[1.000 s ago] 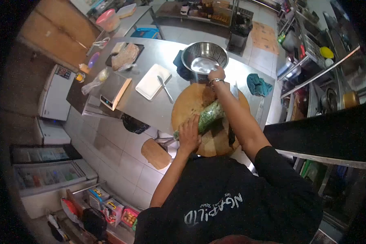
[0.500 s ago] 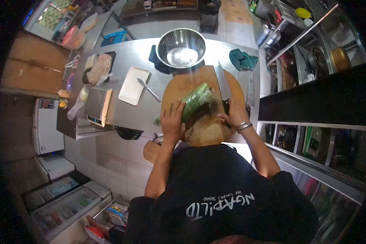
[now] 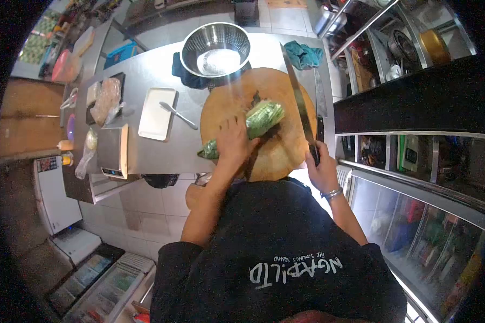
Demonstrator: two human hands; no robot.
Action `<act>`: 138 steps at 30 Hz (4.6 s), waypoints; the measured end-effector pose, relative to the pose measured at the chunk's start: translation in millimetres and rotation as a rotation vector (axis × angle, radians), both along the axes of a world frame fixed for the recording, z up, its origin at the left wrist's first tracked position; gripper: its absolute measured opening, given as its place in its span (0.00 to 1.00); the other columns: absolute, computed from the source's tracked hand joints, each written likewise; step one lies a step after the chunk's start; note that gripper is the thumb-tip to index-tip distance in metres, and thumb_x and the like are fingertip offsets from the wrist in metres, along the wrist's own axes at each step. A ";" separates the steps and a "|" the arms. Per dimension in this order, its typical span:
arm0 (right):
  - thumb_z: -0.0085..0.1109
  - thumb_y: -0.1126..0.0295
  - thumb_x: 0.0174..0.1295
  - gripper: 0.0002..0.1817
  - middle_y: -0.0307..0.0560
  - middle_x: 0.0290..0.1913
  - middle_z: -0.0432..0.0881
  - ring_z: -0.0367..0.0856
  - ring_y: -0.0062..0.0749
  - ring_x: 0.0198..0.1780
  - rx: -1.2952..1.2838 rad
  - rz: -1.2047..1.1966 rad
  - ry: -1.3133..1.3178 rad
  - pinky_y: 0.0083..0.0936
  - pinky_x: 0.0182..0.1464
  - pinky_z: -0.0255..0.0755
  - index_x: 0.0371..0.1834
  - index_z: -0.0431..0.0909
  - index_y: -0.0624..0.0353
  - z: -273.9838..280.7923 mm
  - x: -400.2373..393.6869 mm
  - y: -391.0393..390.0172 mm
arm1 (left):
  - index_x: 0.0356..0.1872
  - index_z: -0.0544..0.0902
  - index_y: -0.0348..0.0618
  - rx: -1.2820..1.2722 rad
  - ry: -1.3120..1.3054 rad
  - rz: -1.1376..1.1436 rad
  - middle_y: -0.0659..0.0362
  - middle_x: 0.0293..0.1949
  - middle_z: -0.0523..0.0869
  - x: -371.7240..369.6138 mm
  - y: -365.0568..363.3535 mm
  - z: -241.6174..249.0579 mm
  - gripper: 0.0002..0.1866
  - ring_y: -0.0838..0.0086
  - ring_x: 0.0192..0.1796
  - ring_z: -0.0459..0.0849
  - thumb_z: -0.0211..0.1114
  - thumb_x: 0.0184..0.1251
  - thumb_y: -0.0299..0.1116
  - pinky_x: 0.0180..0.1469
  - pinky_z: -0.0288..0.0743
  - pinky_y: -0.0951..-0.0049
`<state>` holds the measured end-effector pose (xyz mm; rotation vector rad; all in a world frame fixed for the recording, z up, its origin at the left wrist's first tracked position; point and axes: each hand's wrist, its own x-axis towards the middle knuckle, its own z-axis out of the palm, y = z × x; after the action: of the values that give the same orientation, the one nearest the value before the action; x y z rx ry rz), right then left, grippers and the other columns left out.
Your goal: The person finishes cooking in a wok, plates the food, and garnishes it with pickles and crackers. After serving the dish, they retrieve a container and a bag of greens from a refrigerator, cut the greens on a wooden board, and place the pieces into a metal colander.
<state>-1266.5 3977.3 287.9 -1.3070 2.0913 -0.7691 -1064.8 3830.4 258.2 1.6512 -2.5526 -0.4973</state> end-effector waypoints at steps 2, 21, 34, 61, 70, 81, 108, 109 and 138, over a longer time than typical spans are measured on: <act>0.53 0.64 0.65 0.17 0.63 0.35 0.81 0.81 0.62 0.37 0.066 -0.002 -0.007 0.47 0.37 0.74 0.53 0.67 0.59 8.8 8.8 4.6 | 0.63 0.67 0.43 -0.113 -0.029 0.001 0.52 0.50 0.77 -1.2 -3.1 3.1 0.43 0.58 0.54 0.73 0.74 0.44 0.47 0.56 0.64 0.57; 0.49 0.58 0.68 0.15 0.60 0.27 0.81 0.80 0.59 0.29 0.381 0.294 0.297 0.48 0.28 0.73 0.46 0.66 0.58 23.9 12.9 18.2 | 0.57 0.73 0.38 -0.313 -0.235 -0.030 0.52 0.45 0.79 -22.3 20.2 -35.2 0.28 0.58 0.51 0.76 0.61 0.56 0.39 0.51 0.67 0.58; 0.46 0.59 0.69 0.15 0.65 0.23 0.78 0.79 0.63 0.28 0.558 0.369 0.275 0.53 0.30 0.72 0.44 0.62 0.61 37.3 11.8 -5.7 | 0.52 0.75 0.42 -0.410 -0.301 -0.054 0.54 0.43 0.78 -28.1 27.8 -37.8 0.18 0.58 0.52 0.74 0.53 0.63 0.36 0.52 0.65 0.56; 0.47 0.55 0.68 0.17 0.65 0.24 0.79 0.79 0.64 0.30 0.414 0.405 0.194 0.52 0.32 0.73 0.44 0.64 0.60 -55.6 -12.4 4.0 | 0.52 0.73 0.40 -0.059 -0.189 0.405 0.52 0.45 0.81 29.3 -12.6 -7.0 0.31 0.59 0.49 0.78 0.70 0.52 0.49 0.50 0.67 0.57; 0.49 0.59 0.68 0.16 0.65 0.24 0.79 0.78 0.63 0.29 0.269 0.347 0.147 0.52 0.31 0.71 0.43 0.65 0.63 -63.9 -13.3 -7.4 | 0.65 0.60 0.32 -0.103 0.009 0.079 0.44 0.59 0.71 -5.3 -12.1 -8.3 0.56 0.49 0.60 0.70 0.76 0.38 0.58 0.59 0.67 0.50; 0.51 0.61 0.67 0.15 0.64 0.22 0.78 0.79 0.61 0.26 0.177 0.487 0.247 0.50 0.26 0.71 0.43 0.64 0.62 -4.8 9.2 -16.8 | 0.59 0.64 0.32 -0.006 0.170 0.137 0.42 0.49 0.76 19.3 11.0 -38.4 0.47 0.49 0.48 0.78 0.79 0.37 0.43 0.45 0.76 0.55; 0.48 0.58 0.68 0.18 0.71 0.29 0.78 0.77 0.68 0.35 0.332 0.514 0.186 0.55 0.35 0.71 0.44 0.62 0.63 -65.9 50.7 -101.6 | 0.58 0.68 0.38 -0.109 0.120 0.183 0.50 0.48 0.75 10.9 23.7 -33.1 0.43 0.58 0.47 0.76 0.79 0.36 0.39 0.47 0.70 0.63; 0.48 0.58 0.68 0.18 0.72 0.30 0.78 0.77 0.68 0.35 0.348 0.516 0.172 0.56 0.36 0.71 0.44 0.62 0.63 -63.7 48.8 -98.9 | 0.58 0.68 0.38 -0.113 0.151 0.220 0.50 0.48 0.75 11.6 23.1 -36.9 0.43 0.57 0.48 0.76 0.79 0.37 0.39 0.47 0.70 0.62; 0.48 0.56 0.68 0.18 0.69 0.30 0.79 0.79 0.67 0.34 0.332 0.587 0.245 0.56 0.38 0.72 0.44 0.65 0.62 9.1 32.2 -54.1 | 0.62 0.62 0.33 -0.182 0.183 0.258 0.47 0.51 0.73 43.6 18.1 -45.7 0.44 0.53 0.54 0.71 0.75 0.41 0.33 0.56 0.65 0.58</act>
<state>-1234.3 3923.2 297.0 -1.7521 1.7515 -0.0113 -1021.2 3848.5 212.5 1.7445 -2.1476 -0.3643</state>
